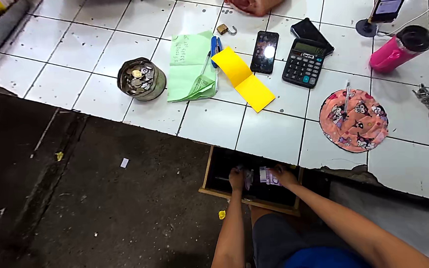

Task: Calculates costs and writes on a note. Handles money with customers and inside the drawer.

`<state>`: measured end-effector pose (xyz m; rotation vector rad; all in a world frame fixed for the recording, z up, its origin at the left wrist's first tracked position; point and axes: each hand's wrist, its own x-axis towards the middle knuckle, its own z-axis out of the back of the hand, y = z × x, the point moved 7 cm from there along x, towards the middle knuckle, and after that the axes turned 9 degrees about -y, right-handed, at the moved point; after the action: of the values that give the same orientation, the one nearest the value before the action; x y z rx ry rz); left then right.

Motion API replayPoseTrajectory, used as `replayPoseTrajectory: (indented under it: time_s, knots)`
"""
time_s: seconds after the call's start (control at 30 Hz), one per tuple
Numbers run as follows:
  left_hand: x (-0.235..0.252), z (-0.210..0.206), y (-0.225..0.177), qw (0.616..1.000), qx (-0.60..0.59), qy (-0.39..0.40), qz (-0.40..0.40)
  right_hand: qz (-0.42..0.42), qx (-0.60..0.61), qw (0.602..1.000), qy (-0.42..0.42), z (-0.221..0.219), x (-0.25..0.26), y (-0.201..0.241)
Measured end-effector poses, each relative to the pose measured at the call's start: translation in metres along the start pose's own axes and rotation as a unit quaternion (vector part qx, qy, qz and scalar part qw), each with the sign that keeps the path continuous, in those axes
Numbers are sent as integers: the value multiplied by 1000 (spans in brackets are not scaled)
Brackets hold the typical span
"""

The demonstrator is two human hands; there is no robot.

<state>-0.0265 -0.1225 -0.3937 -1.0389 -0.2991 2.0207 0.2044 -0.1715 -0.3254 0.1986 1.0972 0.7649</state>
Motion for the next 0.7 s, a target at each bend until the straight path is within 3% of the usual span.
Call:
replayPoseTrajectory:
  time_s: [0.1,0.2,0.27,0.33,0.47,0.53,0.6,0.67,0.7]
  knots:
    - [-29,-1,2,995,-67,70,-22,92,-12,989,111,-17,-5,15]
    - [-64,-3,4,971,-119,204,19,239,-130,923,272,-41,-34,45]
    - [-88,-5,3,940,-169,290,66,316,-166,899,255,-47,-41,56]
    - [-106,-5,-2,878,-288,370,100,361,-145,901,193,-47,-39,63]
    - [-112,3,0,758,-488,417,118,405,-128,891,160,-52,-43,78]
    - [-118,5,-1,765,-456,443,107,410,-134,889,157,-54,-43,81]
    - [-124,0,-9,818,-368,425,120,389,-97,909,113,-51,-37,79]
    - [-122,-8,-13,865,-343,325,169,312,-33,949,40,-43,-27,69]
    - [-119,-12,-11,868,-369,265,201,249,-8,968,22,-39,-22,61]
